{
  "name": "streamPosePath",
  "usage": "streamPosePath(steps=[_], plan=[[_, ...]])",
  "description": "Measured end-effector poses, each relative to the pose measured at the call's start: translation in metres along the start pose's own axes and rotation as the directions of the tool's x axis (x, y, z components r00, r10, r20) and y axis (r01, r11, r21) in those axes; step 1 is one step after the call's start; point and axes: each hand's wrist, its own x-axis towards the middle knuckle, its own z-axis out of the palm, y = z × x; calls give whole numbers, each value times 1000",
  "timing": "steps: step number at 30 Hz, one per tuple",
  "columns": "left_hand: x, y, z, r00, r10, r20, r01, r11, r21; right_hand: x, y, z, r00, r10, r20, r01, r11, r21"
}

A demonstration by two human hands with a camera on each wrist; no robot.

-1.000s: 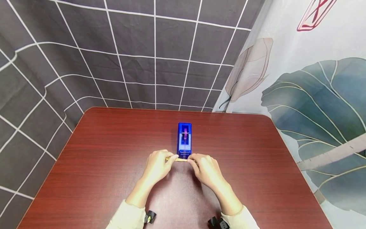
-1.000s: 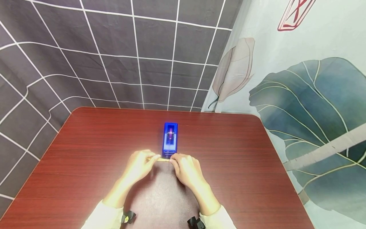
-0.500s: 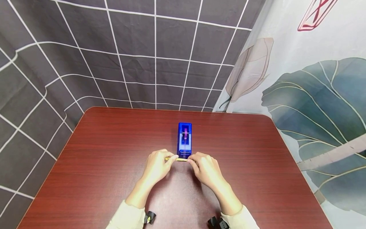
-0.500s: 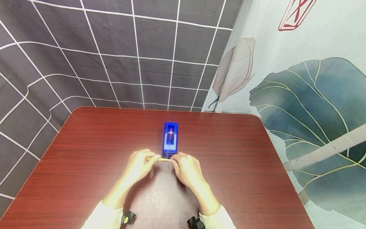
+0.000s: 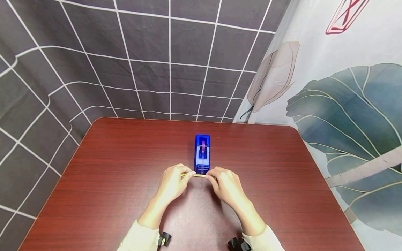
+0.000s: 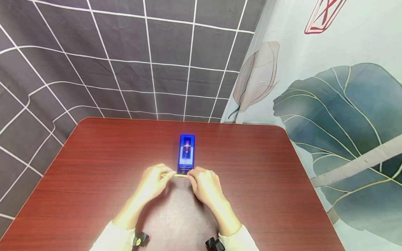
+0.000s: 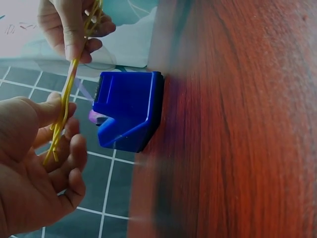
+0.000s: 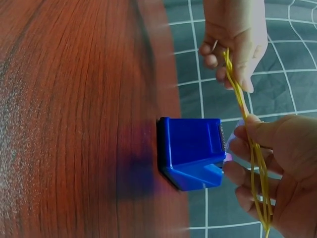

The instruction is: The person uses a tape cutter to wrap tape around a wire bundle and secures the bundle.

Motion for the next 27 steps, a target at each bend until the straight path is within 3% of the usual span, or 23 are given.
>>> streamPosePath(steps=[9, 18, 27], plan=[[1, 0, 1, 998, -27, 50, 28, 999, -25, 0, 0, 1, 1000, 17, 24, -16, 1000, -8], [0, 0, 0, 999, 16, 47, -16, 1000, -3, 0, 0, 0, 998, 41, 47, -42, 999, 20], [0, -1, -1, 999, 10, 38, -9, 1000, -8, 0, 2, 1, 998, 42, 54, -42, 999, 3]])
